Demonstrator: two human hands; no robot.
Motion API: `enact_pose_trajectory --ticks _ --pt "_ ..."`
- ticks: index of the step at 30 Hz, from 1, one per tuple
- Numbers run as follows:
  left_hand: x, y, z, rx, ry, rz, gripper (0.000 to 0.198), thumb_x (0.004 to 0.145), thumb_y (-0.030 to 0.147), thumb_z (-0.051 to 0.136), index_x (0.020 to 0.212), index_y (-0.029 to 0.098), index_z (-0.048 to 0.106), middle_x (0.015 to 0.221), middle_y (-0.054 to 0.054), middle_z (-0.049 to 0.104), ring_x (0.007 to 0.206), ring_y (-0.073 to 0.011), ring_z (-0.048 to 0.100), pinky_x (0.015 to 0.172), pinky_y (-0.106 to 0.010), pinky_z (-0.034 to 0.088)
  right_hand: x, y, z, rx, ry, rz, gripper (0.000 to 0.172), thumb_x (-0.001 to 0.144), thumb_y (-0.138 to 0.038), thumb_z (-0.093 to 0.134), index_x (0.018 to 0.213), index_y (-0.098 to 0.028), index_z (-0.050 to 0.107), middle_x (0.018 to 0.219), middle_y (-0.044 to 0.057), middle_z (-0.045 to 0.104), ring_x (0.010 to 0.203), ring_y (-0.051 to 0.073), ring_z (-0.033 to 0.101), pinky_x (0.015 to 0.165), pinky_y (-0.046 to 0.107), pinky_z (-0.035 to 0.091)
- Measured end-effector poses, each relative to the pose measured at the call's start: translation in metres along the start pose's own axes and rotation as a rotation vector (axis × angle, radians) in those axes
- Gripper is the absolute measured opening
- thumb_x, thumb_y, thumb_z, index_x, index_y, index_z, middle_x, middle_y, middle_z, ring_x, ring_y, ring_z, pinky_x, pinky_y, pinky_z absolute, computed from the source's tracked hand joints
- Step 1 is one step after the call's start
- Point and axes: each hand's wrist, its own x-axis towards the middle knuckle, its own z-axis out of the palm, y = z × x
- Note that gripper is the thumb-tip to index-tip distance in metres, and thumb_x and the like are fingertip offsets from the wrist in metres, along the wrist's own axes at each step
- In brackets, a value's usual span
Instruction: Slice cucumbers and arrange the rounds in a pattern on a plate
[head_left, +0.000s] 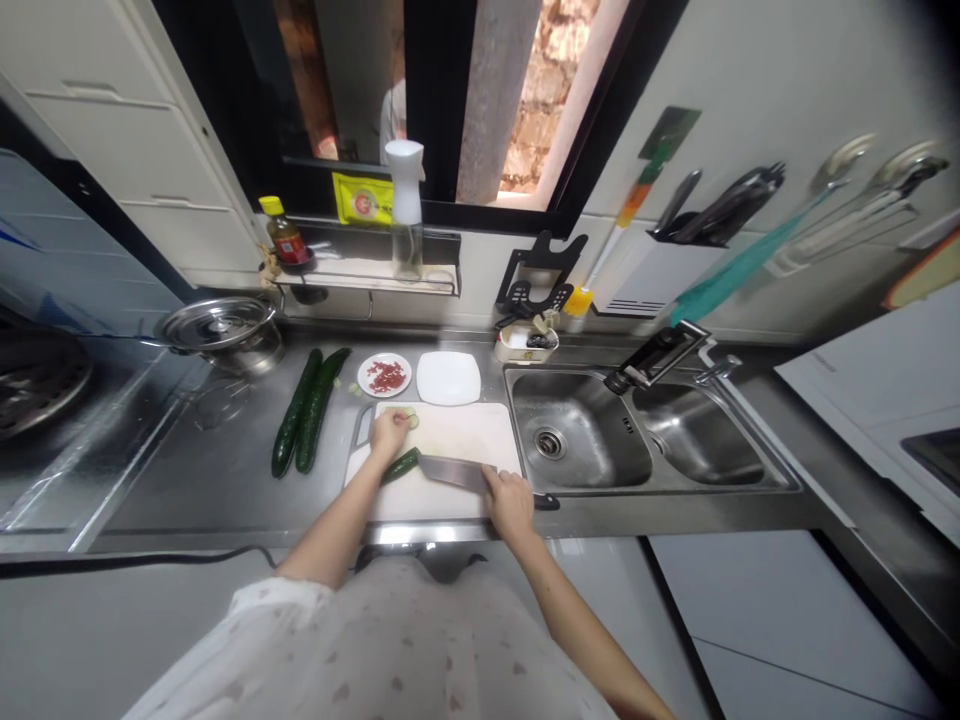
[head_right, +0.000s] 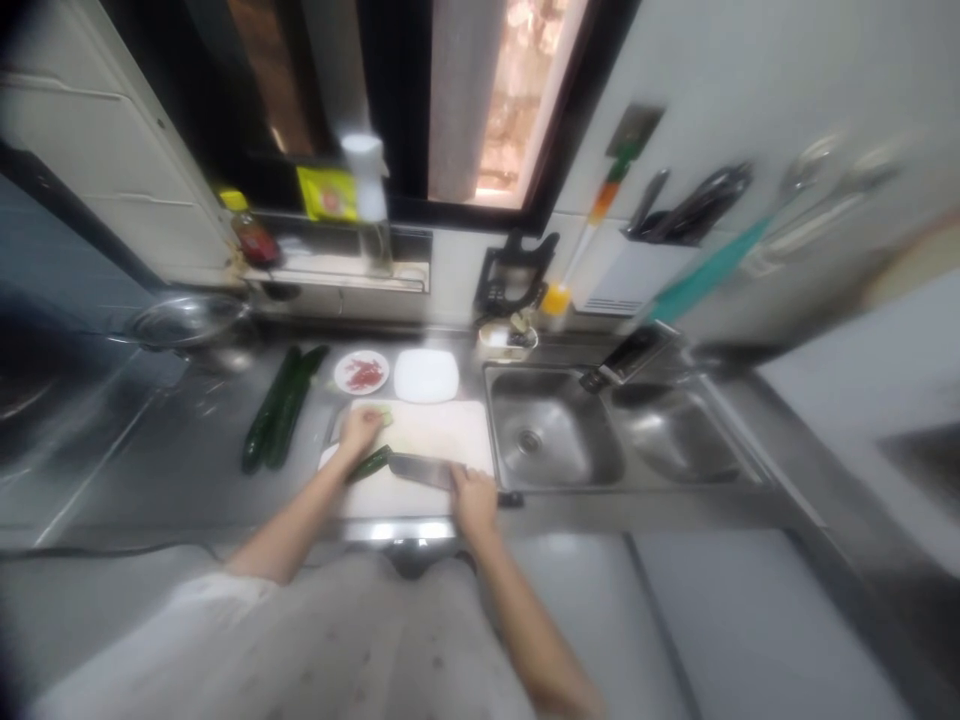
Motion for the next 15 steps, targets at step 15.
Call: enact_pose_trajectory --ticks 15 --pt "0.024 0.018 0.009 0.285 -0.026 0.028 0.023 0.087 0.031 0.048 0.092 0.023 0.069 0.094 -0.007 0.071 0.089 -0.0219 0.063 0.073 -0.028 0.042 0.000 0.002 0.002 -0.007 -0.020 0.031 0.047 0.084 -0.021 0.054 0.131 -0.025 0.054 0.099 0.008 0.065 0.096 0.020 0.054 0.081 0.029 0.031"
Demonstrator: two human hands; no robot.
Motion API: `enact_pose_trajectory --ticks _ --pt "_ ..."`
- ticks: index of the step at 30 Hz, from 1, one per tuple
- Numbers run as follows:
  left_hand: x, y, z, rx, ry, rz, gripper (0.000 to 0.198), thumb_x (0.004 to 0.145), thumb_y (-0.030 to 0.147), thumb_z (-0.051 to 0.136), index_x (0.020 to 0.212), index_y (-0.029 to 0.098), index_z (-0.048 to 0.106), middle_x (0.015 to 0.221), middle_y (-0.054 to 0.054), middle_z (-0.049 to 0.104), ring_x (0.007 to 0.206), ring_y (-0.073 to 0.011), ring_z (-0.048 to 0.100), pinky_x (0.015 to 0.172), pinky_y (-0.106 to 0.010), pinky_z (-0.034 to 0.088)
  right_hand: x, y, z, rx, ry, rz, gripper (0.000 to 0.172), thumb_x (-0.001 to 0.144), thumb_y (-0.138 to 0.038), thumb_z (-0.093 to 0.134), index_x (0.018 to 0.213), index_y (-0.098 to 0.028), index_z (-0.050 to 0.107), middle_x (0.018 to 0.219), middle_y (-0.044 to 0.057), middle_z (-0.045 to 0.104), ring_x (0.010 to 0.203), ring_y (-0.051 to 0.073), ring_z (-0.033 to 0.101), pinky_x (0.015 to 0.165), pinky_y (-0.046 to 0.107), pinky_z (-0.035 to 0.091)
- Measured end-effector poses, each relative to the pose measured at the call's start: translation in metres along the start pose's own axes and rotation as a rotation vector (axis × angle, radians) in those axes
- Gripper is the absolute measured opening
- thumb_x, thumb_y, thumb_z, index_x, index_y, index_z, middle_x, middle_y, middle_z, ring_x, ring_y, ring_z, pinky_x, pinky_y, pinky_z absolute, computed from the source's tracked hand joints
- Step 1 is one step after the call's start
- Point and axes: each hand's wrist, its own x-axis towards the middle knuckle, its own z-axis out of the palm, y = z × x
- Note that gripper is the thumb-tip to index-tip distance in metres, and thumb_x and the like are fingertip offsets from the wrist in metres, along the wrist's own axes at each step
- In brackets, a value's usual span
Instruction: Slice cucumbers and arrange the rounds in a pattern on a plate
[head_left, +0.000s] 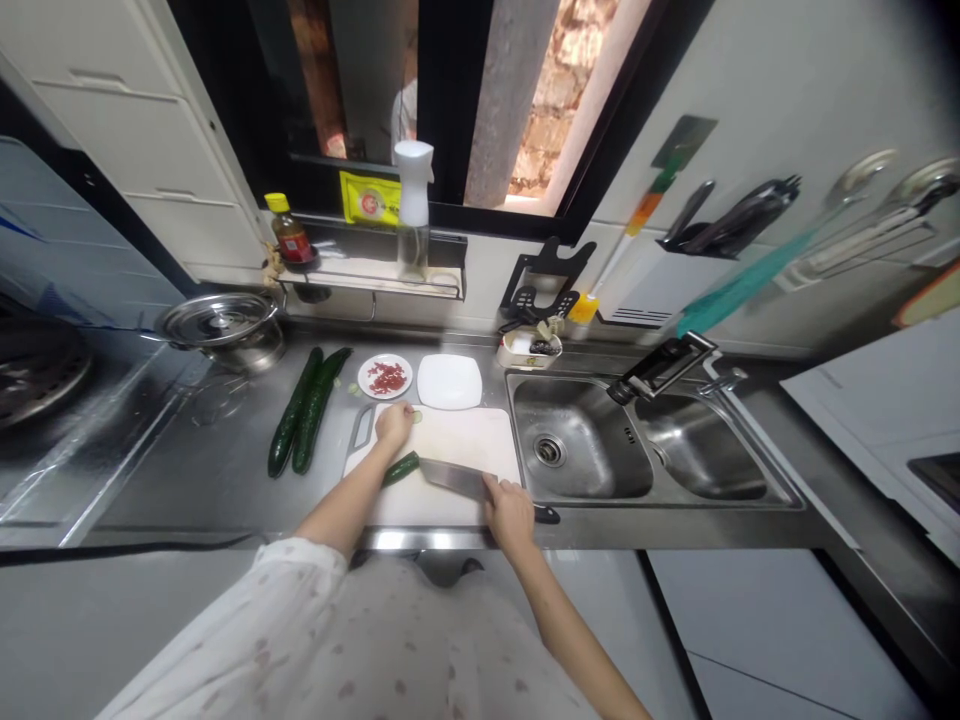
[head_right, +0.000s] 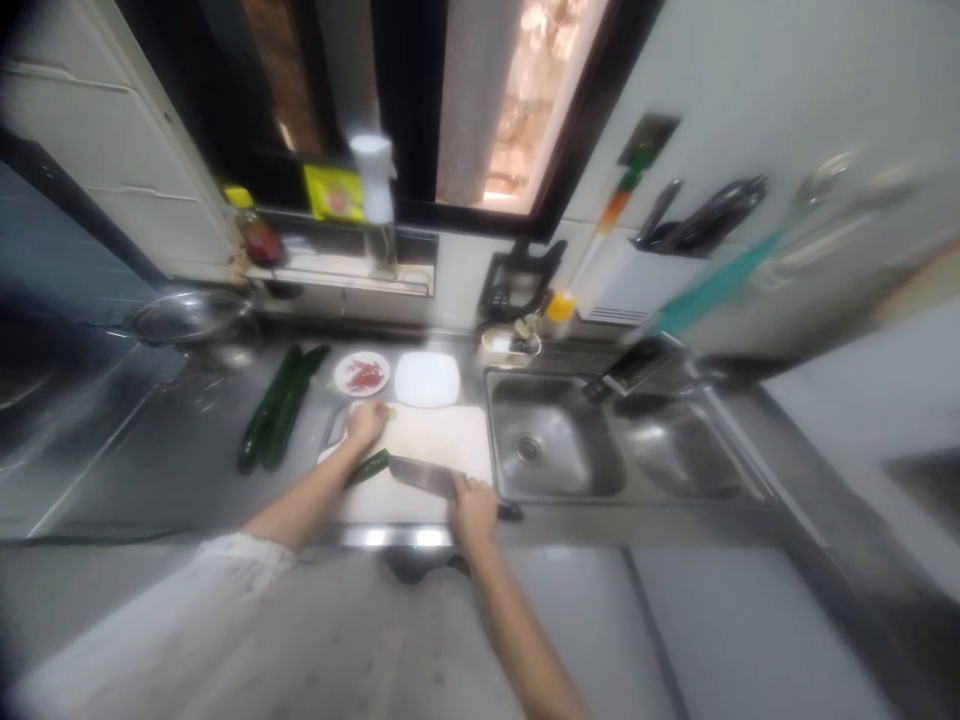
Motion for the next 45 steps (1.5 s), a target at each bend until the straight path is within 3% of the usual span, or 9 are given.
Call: enact_pose_trajectory --ticks 12,22,29,34,45 --pt "0.000 -0.002 0.002 0.071 0.069 0.108 0.021 0.085 0.024 0.050 0.096 0.022 0.068 0.098 -0.009 0.068 0.095 -0.0234 0.059 0.080 -0.031 0.042 0.002 0.002 0.002 0.010 0.019 -0.018 0.048 0.083 -0.019 0.052 0.131 -0.024 0.053 0.099 0.008 0.065 0.096 0.021 0.054 0.082 0.030 0.031" --pt "-0.013 -0.014 0.001 0.097 0.076 0.225 0.026 0.090 0.032 0.048 0.101 0.025 0.070 0.105 -0.009 0.063 0.101 -0.0244 0.054 0.087 -0.034 0.040 0.004 0.000 0.000 0.043 0.034 -0.023 0.046 0.083 -0.018 0.050 0.128 -0.023 0.056 0.097 0.007 0.065 0.097 0.020 0.054 0.083 0.029 0.030" --pt "-0.014 -0.014 0.001 0.066 0.053 0.204 0.027 0.089 0.032 0.049 0.104 0.025 0.070 0.107 -0.010 0.063 0.103 -0.0252 0.053 0.089 -0.035 0.039 0.005 0.000 0.002 0.027 0.035 -0.023 0.047 0.084 -0.020 0.051 0.130 -0.023 0.054 0.100 0.008 0.065 0.097 0.020 0.053 0.083 0.029 0.030" --pt "-0.019 -0.019 0.000 0.030 0.123 0.178 0.029 0.089 0.032 0.048 0.111 0.025 0.067 0.109 -0.009 0.064 0.107 -0.0249 0.053 0.092 -0.034 0.039 0.005 0.000 0.002 0.033 0.042 -0.025 0.044 0.085 -0.021 0.051 0.128 -0.023 0.055 0.098 0.008 0.065 0.096 0.020 0.054 0.082 0.029 0.031" --pt "-0.055 -0.044 -0.008 -0.130 0.184 0.048 0.029 0.084 0.032 0.053 0.107 0.023 0.068 0.103 -0.007 0.067 0.097 -0.0228 0.060 0.085 -0.030 0.044 0.005 -0.009 -0.001 0.038 0.044 -0.050 0.047 0.083 -0.019 0.052 0.129 -0.024 0.054 0.098 0.007 0.066 0.095 0.020 0.054 0.081 0.029 0.030"
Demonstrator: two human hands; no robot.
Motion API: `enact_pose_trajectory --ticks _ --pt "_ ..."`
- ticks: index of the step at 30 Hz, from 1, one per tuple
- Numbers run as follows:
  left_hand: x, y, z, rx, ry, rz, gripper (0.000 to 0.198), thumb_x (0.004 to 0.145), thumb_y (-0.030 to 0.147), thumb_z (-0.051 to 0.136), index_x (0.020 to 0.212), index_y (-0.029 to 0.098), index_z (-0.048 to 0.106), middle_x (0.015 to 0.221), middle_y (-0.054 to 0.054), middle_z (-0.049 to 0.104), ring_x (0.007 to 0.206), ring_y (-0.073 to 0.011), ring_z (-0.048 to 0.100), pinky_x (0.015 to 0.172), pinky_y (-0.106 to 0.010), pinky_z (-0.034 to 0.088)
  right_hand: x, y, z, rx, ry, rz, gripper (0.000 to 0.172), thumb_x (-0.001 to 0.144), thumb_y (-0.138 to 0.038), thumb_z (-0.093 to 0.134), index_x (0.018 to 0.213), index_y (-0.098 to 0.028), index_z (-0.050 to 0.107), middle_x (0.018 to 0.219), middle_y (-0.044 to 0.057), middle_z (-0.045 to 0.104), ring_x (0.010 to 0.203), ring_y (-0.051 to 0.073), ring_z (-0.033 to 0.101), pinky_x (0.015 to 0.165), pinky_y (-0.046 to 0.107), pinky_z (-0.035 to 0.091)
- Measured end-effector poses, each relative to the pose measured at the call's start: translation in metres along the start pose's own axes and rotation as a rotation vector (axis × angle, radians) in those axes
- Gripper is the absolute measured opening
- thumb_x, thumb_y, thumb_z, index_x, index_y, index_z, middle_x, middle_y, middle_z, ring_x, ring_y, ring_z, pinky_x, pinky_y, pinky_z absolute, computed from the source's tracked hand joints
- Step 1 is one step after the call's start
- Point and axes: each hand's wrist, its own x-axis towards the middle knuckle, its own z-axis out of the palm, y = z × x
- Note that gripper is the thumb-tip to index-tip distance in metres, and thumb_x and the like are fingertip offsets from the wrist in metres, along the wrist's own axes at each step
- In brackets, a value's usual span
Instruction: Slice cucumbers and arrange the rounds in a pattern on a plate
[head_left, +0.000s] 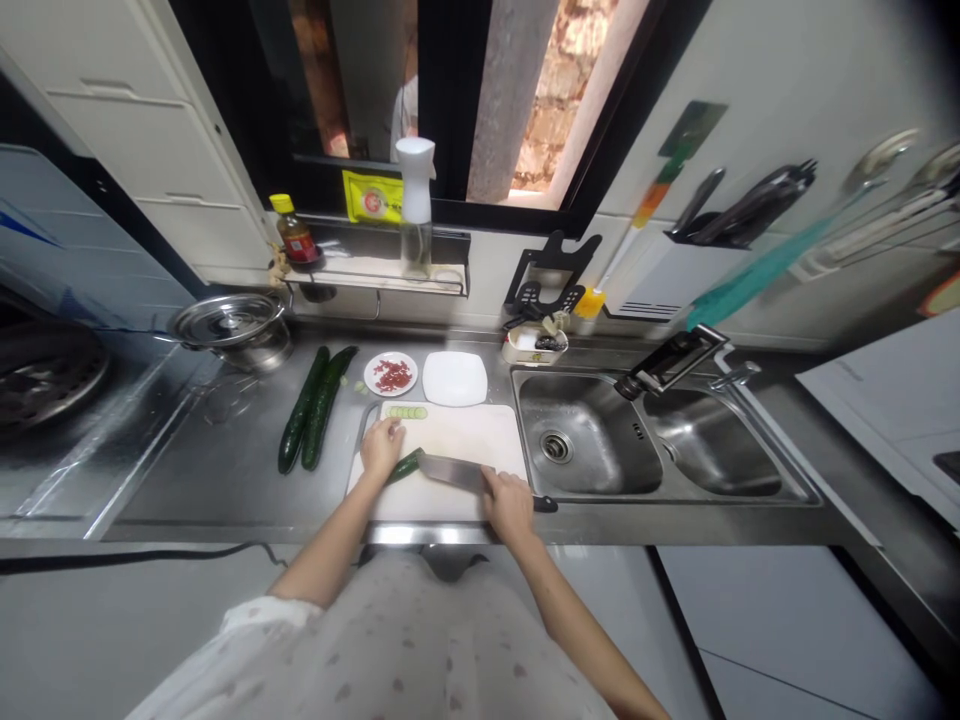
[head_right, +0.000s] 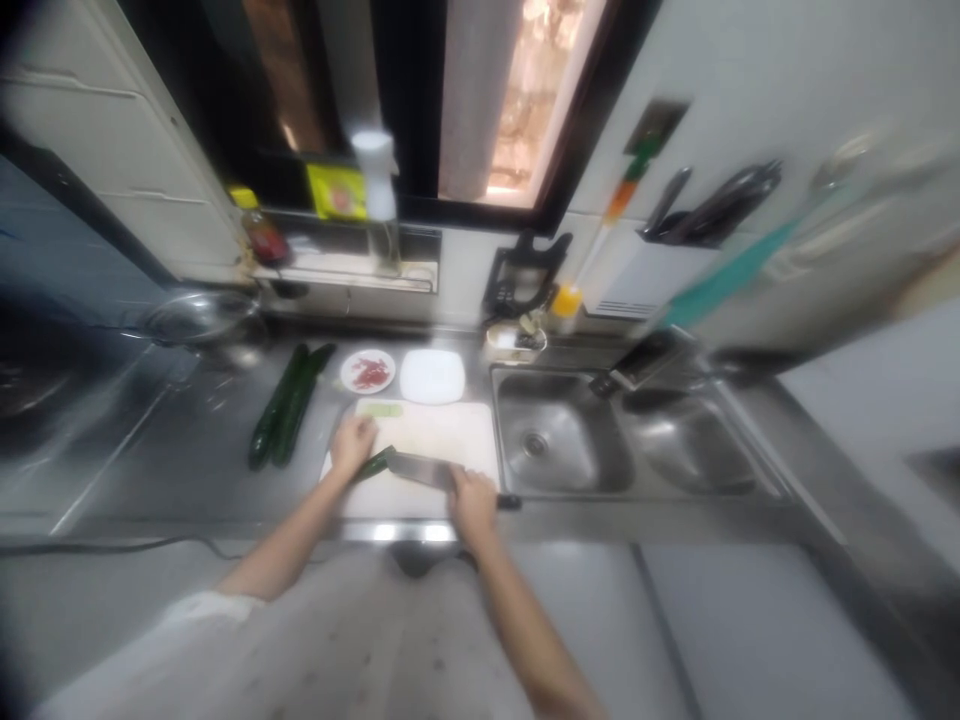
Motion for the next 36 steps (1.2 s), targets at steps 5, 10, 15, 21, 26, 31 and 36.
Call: enact_pose_trajectory --ticks 5,10,15,21,26,31,36 --pt "-0.018 -0.008 -0.004 -0.037 -0.027 -0.018 0.026 0.084 0.033 0.055 0.105 0.023 0.069 0.100 -0.006 0.068 0.093 -0.0201 0.061 0.084 -0.027 0.043 -0.002 -0.004 0.000 0.005 0.005 -0.020 0.047 0.083 -0.020 0.053 0.130 -0.024 0.054 0.098 0.007 0.065 0.095 0.021 0.054 0.082 0.029 0.030" --pt "-0.035 -0.012 -0.005 -0.030 -0.023 0.003 0.027 0.086 0.035 0.053 0.105 0.022 0.069 0.098 -0.006 0.068 0.092 -0.0195 0.060 0.084 -0.028 0.043 -0.005 -0.007 0.001 0.016 0.001 -0.035 0.047 0.083 -0.019 0.053 0.130 -0.024 0.054 0.099 0.007 0.065 0.096 0.020 0.054 0.082 0.029 0.030" --pt "-0.051 -0.013 -0.004 -0.042 0.000 0.118 0.028 0.089 0.036 0.049 0.103 0.022 0.069 0.098 -0.007 0.067 0.094 -0.0202 0.059 0.086 -0.030 0.043 -0.007 -0.011 0.002 0.031 0.000 -0.057 0.045 0.083 -0.019 0.052 0.128 -0.024 0.055 0.098 0.007 0.066 0.095 0.020 0.054 0.081 0.029 0.030" --pt "-0.059 -0.010 -0.001 -0.044 -0.020 0.191 0.025 0.088 0.030 0.050 0.102 0.023 0.069 0.099 -0.007 0.068 0.095 -0.0211 0.058 0.088 -0.032 0.042 -0.010 -0.011 0.002 0.053 0.018 -0.044 0.045 0.084 -0.019 0.051 0.128 -0.024 0.056 0.098 0.006 0.066 0.094 0.020 0.055 0.081 0.028 0.030" --pt "-0.060 -0.008 0.000 -0.057 -0.016 0.222 0.025 0.089 0.030 0.049 0.102 0.023 0.069 0.101 -0.006 0.067 0.097 -0.0212 0.057 0.089 -0.032 0.042 -0.012 -0.009 0.001 0.057 -0.002 -0.023 0.046 0.083 -0.019 0.052 0.129 -0.025 0.055 0.099 0.006 0.065 0.094 0.020 0.054 0.081 0.029 0.031" --pt "-0.060 -0.012 0.002 -0.065 -0.015 0.230 0.024 0.088 0.029 0.050 0.101 0.023 0.069 0.101 -0.006 0.067 0.098 -0.0213 0.057 0.089 -0.033 0.043 -0.013 -0.010 -0.001 0.074 -0.007 -0.012 0.047 0.083 -0.019 0.051 0.129 -0.024 0.055 0.099 0.007 0.066 0.095 0.020 0.055 0.083 0.029 0.032" --pt "-0.060 -0.016 0.004 -0.089 0.018 0.269 0.023 0.087 0.025 0.051 0.100 0.023 0.069 0.099 -0.005 0.068 0.096 -0.0217 0.058 0.087 -0.034 0.044 -0.011 -0.013 -0.003 0.154 -0.007 -0.002 0.047 0.083 -0.018 0.051 0.129 -0.023 0.057 0.104 0.008 0.067 0.098 0.020 0.056 0.086 0.028 0.034"
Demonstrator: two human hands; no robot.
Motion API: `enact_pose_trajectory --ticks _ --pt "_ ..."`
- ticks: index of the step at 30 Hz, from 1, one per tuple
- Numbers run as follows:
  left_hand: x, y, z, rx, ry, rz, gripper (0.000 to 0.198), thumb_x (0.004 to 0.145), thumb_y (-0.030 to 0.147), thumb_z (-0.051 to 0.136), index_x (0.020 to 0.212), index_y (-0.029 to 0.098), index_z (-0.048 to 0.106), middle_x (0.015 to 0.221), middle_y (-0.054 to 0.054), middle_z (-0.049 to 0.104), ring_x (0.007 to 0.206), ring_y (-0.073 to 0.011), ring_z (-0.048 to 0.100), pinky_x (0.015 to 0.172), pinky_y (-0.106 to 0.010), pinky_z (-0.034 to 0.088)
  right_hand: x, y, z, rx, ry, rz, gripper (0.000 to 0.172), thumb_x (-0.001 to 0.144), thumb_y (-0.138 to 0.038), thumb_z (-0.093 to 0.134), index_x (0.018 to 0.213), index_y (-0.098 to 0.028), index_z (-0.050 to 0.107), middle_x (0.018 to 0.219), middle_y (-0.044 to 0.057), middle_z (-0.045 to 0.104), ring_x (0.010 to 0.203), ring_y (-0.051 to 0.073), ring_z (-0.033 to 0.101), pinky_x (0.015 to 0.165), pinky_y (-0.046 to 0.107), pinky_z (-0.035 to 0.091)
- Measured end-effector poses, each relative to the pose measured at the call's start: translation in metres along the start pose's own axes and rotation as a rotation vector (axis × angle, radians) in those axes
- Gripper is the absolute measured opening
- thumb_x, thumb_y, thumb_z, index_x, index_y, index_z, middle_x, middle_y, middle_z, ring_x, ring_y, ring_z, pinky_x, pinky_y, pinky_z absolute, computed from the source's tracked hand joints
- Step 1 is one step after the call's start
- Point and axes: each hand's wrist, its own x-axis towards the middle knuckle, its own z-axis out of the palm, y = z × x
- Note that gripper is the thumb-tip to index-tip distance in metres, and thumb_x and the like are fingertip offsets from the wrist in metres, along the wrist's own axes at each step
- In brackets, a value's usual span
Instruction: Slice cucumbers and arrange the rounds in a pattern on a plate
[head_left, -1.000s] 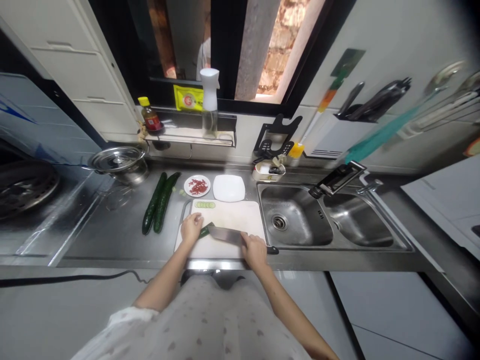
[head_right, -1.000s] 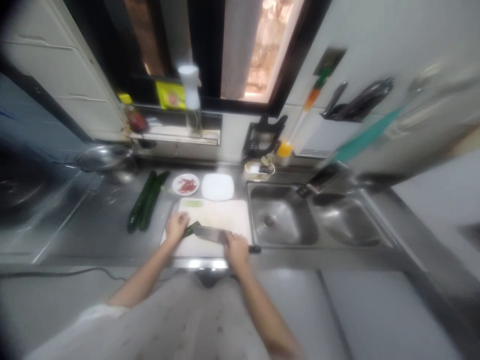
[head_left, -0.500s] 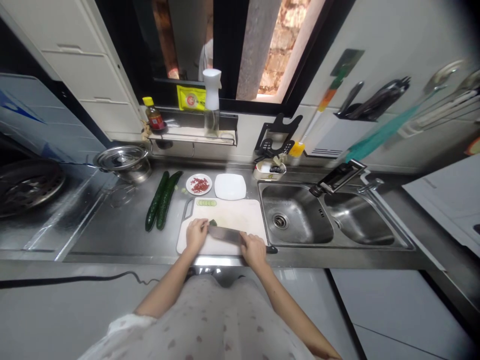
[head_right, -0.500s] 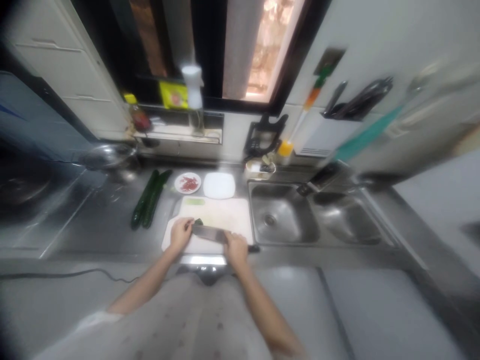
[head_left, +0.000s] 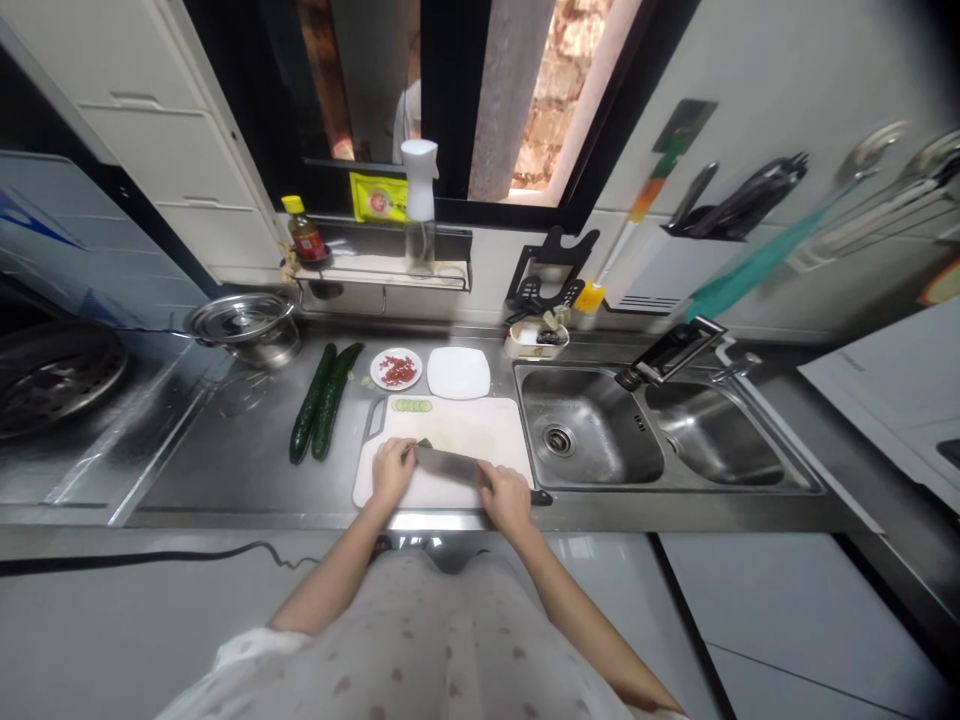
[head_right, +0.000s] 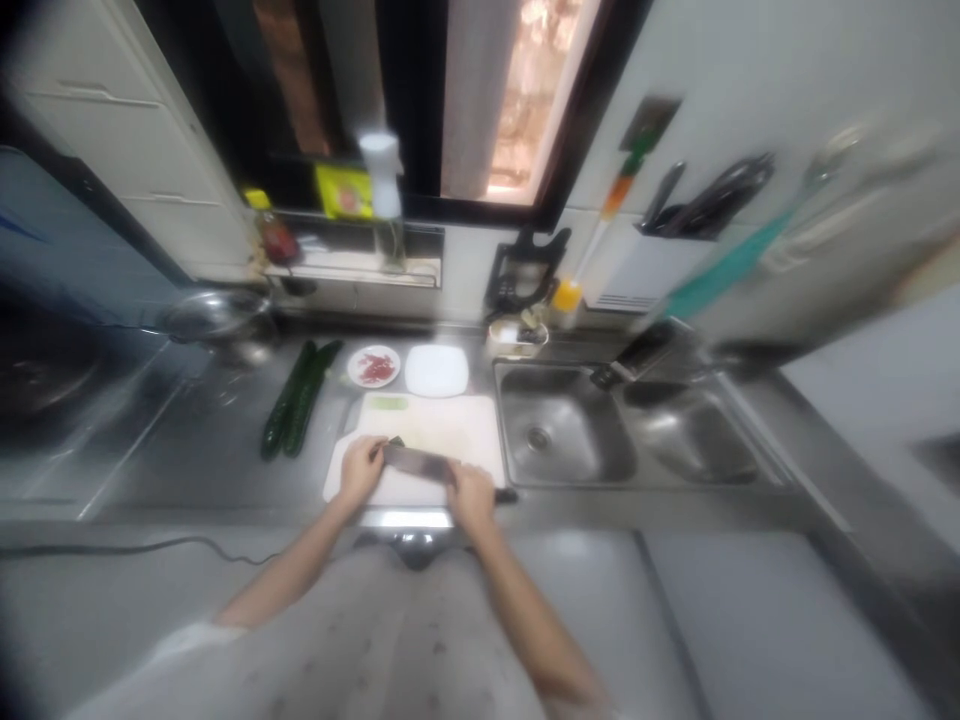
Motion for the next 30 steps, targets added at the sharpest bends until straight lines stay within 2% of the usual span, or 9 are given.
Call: enact_pose_trajectory --ticks 3,7,12,16,21,30 --pt "0.000 0.000 0.000 -0.003 0.011 0.015 0.023 0.088 0.029 0.051 0.100 0.023 0.070 0.097 -0.006 0.068 0.096 -0.0225 0.058 0.086 -0.035 0.044 0.005 -0.003 -0.001 0.093 -0.002 0.036 0.044 0.084 -0.019 0.050 0.126 -0.024 0.059 0.107 0.005 0.068 0.099 0.019 0.058 0.085 0.026 0.035" --pt "0.000 0.001 0.001 -0.011 0.016 0.026 0.023 0.089 0.034 0.051 0.097 0.023 0.070 0.095 -0.006 0.068 0.093 -0.0223 0.058 0.085 -0.035 0.044 0.014 -0.008 -0.004 0.199 0.000 0.036 0.035 0.093 -0.027 0.041 0.120 -0.025 0.062 0.108 0.003 0.069 0.098 0.016 0.061 0.081 0.022 0.037" --pt "0.000 0.001 0.003 -0.019 0.011 0.070 0.023 0.089 0.034 0.051 0.098 0.023 0.070 0.094 -0.006 0.067 0.093 -0.0221 0.058 0.085 -0.036 0.043 0.025 -0.019 -0.011 0.109 -0.098 0.019 0.035 0.097 -0.035 0.033 0.108 -0.022 0.064 0.096 0.005 0.071 0.089 0.017 0.063 0.072 0.023 0.037" --pt "0.001 -0.001 0.006 -0.033 0.022 0.102 0.023 0.090 0.033 0.051 0.098 0.023 0.070 0.094 -0.006 0.067 0.093 -0.0217 0.058 0.086 -0.036 0.043 0.034 -0.031 -0.015 0.045 -0.159 0.034 0.035 0.098 -0.036 0.032 0.106 -0.019 0.062 0.095 0.008 0.070 0.087 0.018 0.064 0.069 0.023 0.037" --pt "0.005 -0.002 0.008 -0.066 0.007 0.145 0.022 0.090 0.033 0.052 0.099 0.024 0.070 0.094 -0.006 0.067 0.092 -0.0204 0.058 0.086 -0.035 0.044 0.041 -0.044 -0.016 0.041 -0.201 -0.020 0.033 0.097 -0.033 0.032 0.104 -0.019 0.062 0.098 0.009 0.070 0.090 0.019 0.064 0.070 0.024 0.038" --pt "0.006 -0.002 0.008 -0.102 -0.028 0.212 0.022 0.090 0.030 0.052 0.098 0.024 0.072 0.094 -0.005 0.067 0.091 -0.0188 0.059 0.083 -0.032 0.046 0.046 -0.056 -0.019 0.045 -0.250 -0.051 0.033 0.094 -0.026 0.035 0.111 -0.017 0.062 0.103 0.012 0.070 0.094 0.021 0.064 0.075 0.027 0.041"
